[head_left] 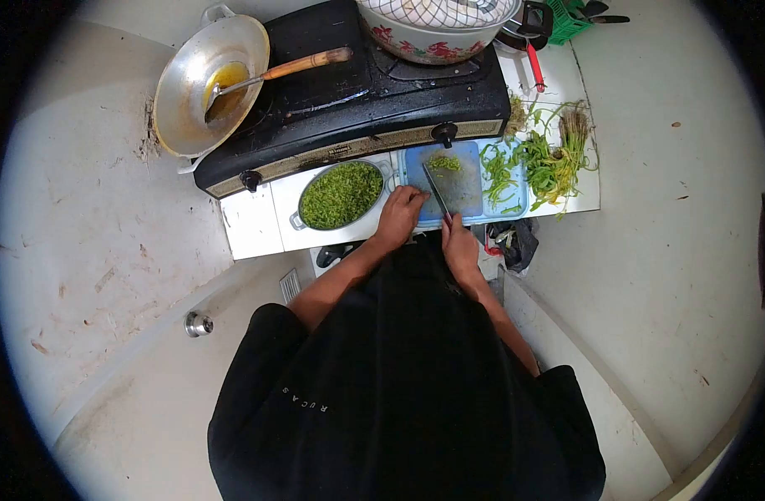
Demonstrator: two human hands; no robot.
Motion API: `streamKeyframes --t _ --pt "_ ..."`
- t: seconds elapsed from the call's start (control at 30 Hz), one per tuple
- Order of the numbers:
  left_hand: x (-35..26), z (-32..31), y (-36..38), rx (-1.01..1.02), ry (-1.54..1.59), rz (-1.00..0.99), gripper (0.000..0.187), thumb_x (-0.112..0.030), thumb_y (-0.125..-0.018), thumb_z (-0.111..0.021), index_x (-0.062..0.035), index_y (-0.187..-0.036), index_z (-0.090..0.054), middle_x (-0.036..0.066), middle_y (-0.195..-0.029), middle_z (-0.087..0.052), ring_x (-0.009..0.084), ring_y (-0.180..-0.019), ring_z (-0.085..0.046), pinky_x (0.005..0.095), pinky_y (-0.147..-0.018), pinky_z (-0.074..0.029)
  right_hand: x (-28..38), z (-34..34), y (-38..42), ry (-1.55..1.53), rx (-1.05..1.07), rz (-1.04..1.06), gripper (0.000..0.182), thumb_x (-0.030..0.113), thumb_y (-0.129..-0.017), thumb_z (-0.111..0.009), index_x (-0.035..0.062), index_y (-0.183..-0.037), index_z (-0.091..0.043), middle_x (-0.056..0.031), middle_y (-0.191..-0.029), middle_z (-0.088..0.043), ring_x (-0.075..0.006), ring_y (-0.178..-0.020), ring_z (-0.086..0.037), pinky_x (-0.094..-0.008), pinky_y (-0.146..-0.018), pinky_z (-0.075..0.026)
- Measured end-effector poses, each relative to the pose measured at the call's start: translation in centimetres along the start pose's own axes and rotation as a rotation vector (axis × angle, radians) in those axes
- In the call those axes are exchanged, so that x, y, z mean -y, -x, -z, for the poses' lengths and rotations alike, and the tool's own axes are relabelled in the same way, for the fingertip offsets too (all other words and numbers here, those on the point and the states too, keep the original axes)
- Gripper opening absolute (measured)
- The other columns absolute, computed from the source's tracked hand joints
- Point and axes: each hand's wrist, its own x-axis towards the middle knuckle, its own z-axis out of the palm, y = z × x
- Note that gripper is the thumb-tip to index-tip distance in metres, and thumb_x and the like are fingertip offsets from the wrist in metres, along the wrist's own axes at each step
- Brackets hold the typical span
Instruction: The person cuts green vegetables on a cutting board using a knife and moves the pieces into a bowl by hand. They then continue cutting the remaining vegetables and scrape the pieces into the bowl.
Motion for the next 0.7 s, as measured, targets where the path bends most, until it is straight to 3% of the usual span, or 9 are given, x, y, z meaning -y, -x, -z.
streamKeyframes --t 0.13,0.33,0.7 --pt "0.0 0.1 0.0 -0.017 0.030 0.016 0.022 0.001 -0.083 -0.063 -0.0019 -0.103 -0.071 0.012 -0.095 -0.062 0.0320 -0.090 -0.059 0.0417 -0.082 -0.050 -0.5 0.7 1.3 -0.128 0.000 0.015 0.030 0.031 -0.103 -0.049 0.0017 -0.105 -0.049 -0.0275 -0.080 -0.068 -0.0488 -0.076 -0.065 -0.0597 -0.067 -0.050" --pt "0.1 0.0 -0.1 -0.024 0.051 0.006 0.016 0.000 -0.085 -0.063 -0.0005 -0.100 -0.070 0.014 -0.092 -0.062 0.0339 -0.089 -0.060 0.0425 -0.082 -0.051 -1.2 0.9 2.2 -0.156 0.040 0.008 0.029 0.030 -0.102 -0.051 0.0018 -0.107 -0.049 -0.0294 -0.078 -0.065 -0.0505 -0.074 -0.064 -0.0594 -0.062 -0.049" --pt "0.4 -0.3 0.2 0.012 0.033 -0.007 0.021 0.002 -0.082 -0.063 -0.0010 -0.102 -0.070 0.013 -0.094 -0.061 0.0345 -0.090 -0.059 0.0434 -0.082 -0.050 -0.7 0.0 1.5 0.051 0.048 -0.037 0.028 0.031 -0.102 -0.051 0.0028 -0.104 -0.049 -0.0251 -0.075 -0.067 -0.0461 -0.070 -0.066 -0.0573 -0.060 -0.051"
